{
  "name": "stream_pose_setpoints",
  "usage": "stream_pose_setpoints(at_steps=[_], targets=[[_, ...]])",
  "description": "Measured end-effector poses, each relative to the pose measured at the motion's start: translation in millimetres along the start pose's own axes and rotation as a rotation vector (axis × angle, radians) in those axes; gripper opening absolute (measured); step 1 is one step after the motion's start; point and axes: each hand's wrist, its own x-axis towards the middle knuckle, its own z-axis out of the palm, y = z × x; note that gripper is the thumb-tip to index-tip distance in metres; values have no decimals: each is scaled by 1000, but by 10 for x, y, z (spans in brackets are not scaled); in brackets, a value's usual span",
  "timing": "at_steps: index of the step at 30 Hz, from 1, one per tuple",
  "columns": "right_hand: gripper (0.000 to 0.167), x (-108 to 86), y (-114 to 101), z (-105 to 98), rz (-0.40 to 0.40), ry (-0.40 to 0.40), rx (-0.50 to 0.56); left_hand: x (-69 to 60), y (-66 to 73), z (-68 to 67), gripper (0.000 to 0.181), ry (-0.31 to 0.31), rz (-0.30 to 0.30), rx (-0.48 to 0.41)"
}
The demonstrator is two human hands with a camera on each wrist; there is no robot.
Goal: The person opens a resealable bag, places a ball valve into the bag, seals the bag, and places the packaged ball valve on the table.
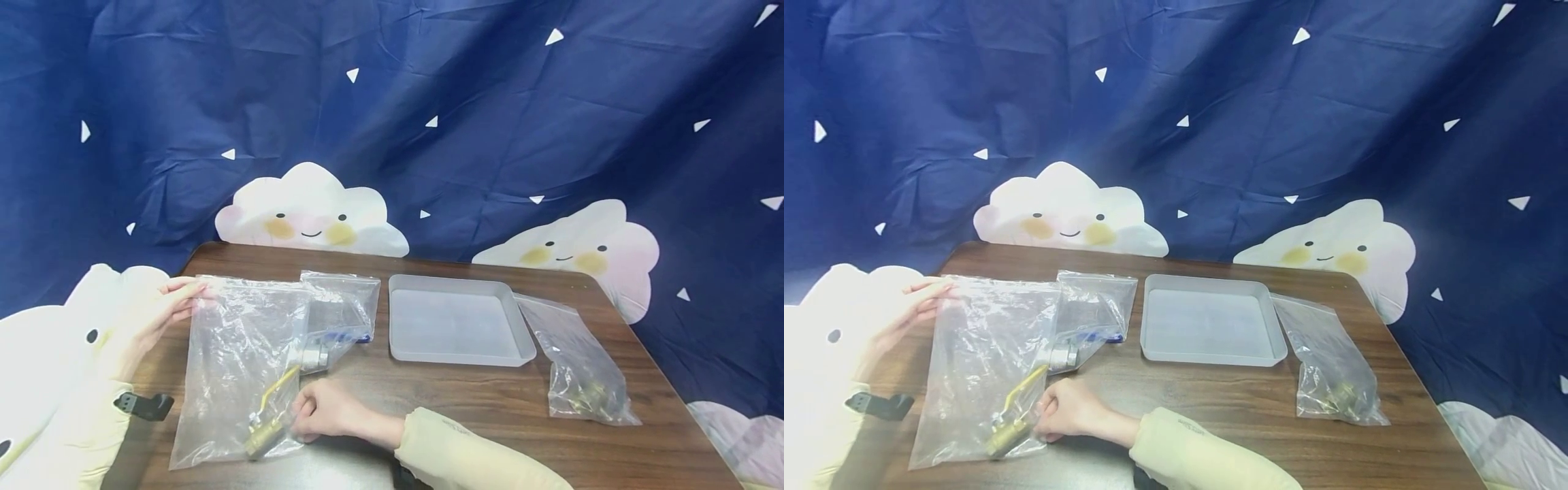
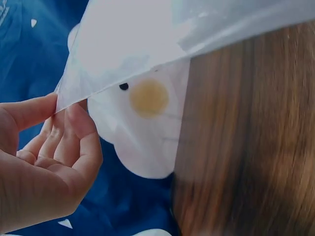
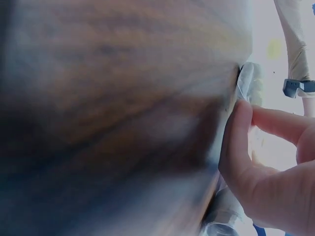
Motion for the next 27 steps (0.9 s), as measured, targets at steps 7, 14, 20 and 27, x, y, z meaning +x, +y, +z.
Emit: stream_pose_setpoints(at_steps=[7,14,20,27], targets=[[6,72,-83,4,10,-23,-167,-10,-50,-222,39,8,-50,-40],[13,134,-123,87,39,18,-195,39,9,-301,23,129,-114,27],[6,206,-134,152,66,48,-4,92,-36,-345,22,145,-81,-30],[7,228,-109,218,114,67,87,353,-121,-422,30,124,-251,35]])
